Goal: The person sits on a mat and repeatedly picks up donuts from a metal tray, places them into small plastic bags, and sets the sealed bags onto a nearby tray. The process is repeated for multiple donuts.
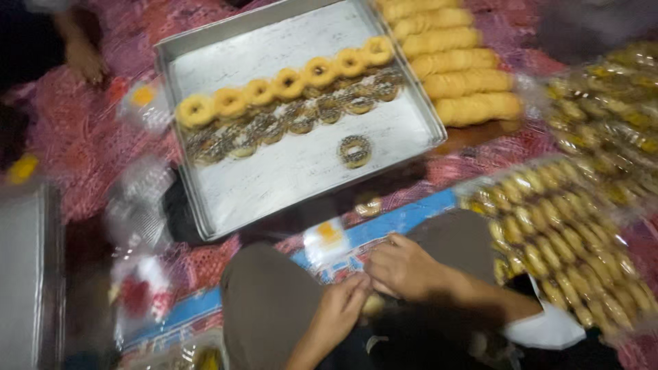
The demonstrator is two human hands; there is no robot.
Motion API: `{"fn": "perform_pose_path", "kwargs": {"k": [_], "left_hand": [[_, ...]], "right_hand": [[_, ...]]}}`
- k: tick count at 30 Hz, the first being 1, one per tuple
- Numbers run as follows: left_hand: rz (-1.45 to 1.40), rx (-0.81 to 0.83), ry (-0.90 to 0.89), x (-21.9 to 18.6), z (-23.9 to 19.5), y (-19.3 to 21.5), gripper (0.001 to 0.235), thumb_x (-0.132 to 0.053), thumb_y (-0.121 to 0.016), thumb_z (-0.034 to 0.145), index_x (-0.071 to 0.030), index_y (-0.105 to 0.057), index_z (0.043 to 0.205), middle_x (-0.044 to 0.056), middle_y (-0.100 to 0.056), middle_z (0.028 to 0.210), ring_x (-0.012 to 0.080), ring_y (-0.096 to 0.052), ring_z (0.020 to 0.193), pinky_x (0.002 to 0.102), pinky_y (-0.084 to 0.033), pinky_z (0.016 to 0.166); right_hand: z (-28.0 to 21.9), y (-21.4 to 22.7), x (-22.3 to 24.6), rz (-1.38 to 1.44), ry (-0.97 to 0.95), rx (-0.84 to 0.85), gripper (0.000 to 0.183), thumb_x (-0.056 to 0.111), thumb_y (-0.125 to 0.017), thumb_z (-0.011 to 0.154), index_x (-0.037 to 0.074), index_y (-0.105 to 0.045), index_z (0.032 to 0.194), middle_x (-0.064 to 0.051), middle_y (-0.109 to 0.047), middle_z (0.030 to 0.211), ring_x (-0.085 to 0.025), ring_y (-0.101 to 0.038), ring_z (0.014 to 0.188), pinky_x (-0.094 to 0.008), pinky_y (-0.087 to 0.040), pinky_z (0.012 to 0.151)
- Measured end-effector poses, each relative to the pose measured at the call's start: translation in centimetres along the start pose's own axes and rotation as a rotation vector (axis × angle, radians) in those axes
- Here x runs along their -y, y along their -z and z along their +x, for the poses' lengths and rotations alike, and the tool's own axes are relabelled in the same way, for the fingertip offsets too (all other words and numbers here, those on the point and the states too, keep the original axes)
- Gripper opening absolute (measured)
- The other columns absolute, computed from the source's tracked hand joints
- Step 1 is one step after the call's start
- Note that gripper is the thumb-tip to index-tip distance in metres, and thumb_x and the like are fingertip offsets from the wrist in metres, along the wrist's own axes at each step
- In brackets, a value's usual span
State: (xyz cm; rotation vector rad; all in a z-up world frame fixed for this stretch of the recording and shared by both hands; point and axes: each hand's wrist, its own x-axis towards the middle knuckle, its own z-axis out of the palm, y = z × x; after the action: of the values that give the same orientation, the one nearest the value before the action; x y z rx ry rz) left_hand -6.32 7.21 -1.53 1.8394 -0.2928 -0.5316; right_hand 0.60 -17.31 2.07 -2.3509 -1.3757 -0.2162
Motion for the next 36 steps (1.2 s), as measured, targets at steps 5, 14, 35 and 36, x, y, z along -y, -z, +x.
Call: {"fn": "perform_pose_path", "kwargs": {"k": [5,14,35,36], "left_hand": [[-0.084,0.05,0.038,3.4,1.6,-1.2,0.028,-0.019,-0.055,0.097,-0.01,-0.074,0.115,0.011,-0.081,0.1,0.0236,-0.079,0.089,0.036,-0.06,0.081],[-0.117,0.177,0.13,10.0,7.0,1.9,0.03,-0.017,-0.059,0.095,-0.008,-0.069,0.122,0.013,-0.079,0.105,0.0218,-0.077,0.094,0.034,-0.059,0.084],[-0.403,-0.076,0.31,17.4,-4.5,3.6,0.052,-0.012,-0.071,0.09,-0.002,-0.056,0.139,0.017,-0.073,0.118,0.0176,-0.07,0.106,0.031,-0.055,0.093],[-0.443,-0.139,0.318,17.3,-6.5,3.3,0.053,-0.012,-0.071,0.09,-0.002,-0.056,0.14,0.017,-0.073,0.119,0.0174,-0.07,0.107,0.031,-0.054,0.093]], "right_hand": [[-4.1,-0.1,-5.2,-0.296,-1.036,0.449,0.049,0.016,-0.069,0.083,-0.002,-0.064,0.129,-0.03,-0.05,0.149,-0.033,-0.069,0.102,-0.047,-0.056,0.077],[0.2,-11.1,8.4,1.242,-0.554,-0.235,0.024,0.023,-0.08,0.092,0.007,-0.071,0.108,-0.004,-0.069,0.114,-0.017,-0.066,0.113,-0.032,-0.051,0.103],[0.8,-28.0,8.7,1.719,-0.997,-0.132,0.044,0.014,-0.082,0.087,0.01,-0.061,0.125,-0.001,-0.069,0.108,-0.007,-0.066,0.09,-0.024,-0.052,0.072],[-0.5,-28.4,7.7,1.807,-1.11,-0.024,0.051,0.016,-0.083,0.086,0.009,-0.057,0.129,-0.003,-0.07,0.103,-0.01,-0.063,0.083,-0.025,-0.048,0.063]]}}
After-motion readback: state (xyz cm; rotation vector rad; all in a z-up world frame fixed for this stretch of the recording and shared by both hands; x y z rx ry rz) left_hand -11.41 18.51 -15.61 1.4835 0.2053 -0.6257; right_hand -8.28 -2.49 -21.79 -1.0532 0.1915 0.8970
